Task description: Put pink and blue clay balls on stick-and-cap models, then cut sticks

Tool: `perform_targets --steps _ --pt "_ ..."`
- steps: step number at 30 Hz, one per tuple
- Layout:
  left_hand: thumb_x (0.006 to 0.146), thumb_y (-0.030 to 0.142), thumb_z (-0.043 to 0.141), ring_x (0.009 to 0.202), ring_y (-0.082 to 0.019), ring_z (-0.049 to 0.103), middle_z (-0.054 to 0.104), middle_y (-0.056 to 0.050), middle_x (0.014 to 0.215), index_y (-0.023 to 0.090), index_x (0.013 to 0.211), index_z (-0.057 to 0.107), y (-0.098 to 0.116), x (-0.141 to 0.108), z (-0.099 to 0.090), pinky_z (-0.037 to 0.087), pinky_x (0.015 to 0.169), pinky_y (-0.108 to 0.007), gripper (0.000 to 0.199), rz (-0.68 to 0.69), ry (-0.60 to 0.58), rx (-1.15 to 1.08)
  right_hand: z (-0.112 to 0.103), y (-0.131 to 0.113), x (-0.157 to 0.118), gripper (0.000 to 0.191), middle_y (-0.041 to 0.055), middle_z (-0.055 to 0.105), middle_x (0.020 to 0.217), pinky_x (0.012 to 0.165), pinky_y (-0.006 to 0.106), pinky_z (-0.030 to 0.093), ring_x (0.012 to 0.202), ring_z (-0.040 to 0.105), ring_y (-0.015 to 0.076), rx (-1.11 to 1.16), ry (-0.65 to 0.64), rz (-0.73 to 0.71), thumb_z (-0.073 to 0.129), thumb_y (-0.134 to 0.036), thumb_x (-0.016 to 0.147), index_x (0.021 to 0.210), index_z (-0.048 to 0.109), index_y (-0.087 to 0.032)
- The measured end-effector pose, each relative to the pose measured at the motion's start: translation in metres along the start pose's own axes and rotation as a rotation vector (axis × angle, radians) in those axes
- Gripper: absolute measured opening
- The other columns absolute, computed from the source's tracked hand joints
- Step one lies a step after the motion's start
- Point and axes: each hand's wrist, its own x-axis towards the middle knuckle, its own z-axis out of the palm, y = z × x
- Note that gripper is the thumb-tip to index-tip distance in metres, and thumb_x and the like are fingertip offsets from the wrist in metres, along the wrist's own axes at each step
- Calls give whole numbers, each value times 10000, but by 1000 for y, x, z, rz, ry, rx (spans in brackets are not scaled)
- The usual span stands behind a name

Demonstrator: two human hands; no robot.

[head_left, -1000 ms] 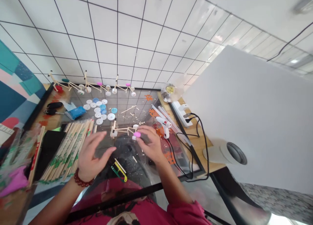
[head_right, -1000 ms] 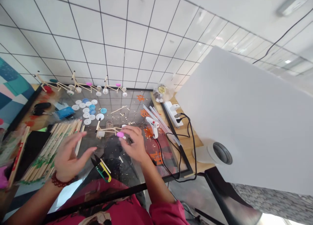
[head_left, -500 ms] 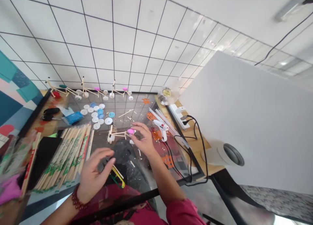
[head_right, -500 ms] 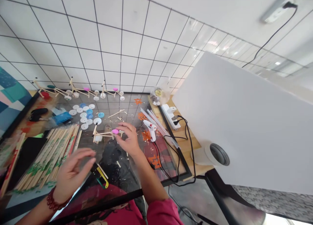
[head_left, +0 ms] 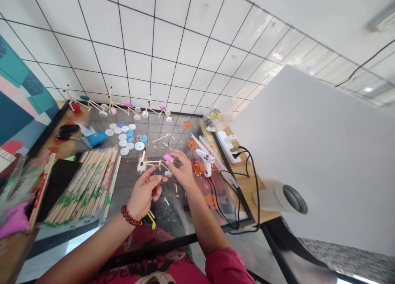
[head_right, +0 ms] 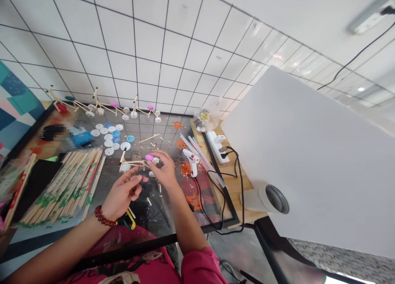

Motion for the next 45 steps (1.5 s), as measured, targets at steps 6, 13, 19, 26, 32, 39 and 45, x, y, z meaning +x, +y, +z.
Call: perform_targets --steps 6,13,19,26,32,39,45 --pt "554 456 890 350 -58 432 702 -15 635 138 1054 628 2 27 15 233 320 -160 648 63 39 -90 0 1 -6 189 57 747 1078 1001 381 521 1056 691 211 52 -3 69 713 -283 839 1021 741 -238" --pt "514 440 917 383 -53 470 673 -2 607 120 848 679 -3 44 12 247 323 -149 521 140 91 -96 -2 1 -7 181 54 755 1055 973 374 538 1023 702 209 3 25 40 713 -301 845 1013 744 -240" --pt "543 495 910 402 -55 483 683 -3 658 129 851 699 -6 38 5 283 328 -155 523 170 66 -98 4 2 -6 162 52 772 1047 981 382 527 1027 712 211 -104 -37 -85 729 -283 841 1000 751 -260" --pt "579 581 871 410 -67 502 669 2 670 143 790 679 -9 37 2 305 330 -172 523 188 65 -135 11 1 -3 178 69 767 1111 1010 411 484 1093 700 227 -182 -103 -104 703 -293 846 1014 745 -255" --pt "587 578 871 401 -64 495 626 27 624 146 782 653 -3 37 5 285 325 -164 522 154 66 -125 11 -3 -2 195 56 763 1143 1051 432 402 1127 686 236 -278 -140 -95 684 -268 828 1018 727 -268" --pt "470 552 923 365 -42 432 583 48 555 142 722 624 6 39 17 205 315 -151 566 73 138 -79 12 -6 -1 226 44 759 1161 1051 434 357 1127 680 234 -364 -151 -100 659 -230 798 1014 708 -275" --pt "426 487 944 332 -26 354 525 75 487 162 654 559 7 43 24 133 319 -155 553 45 199 -107 12 -4 -1 249 45 761 1149 1029 431 353 1111 689 237 -351 -131 -132 649 -201 779 1012 708 -266"
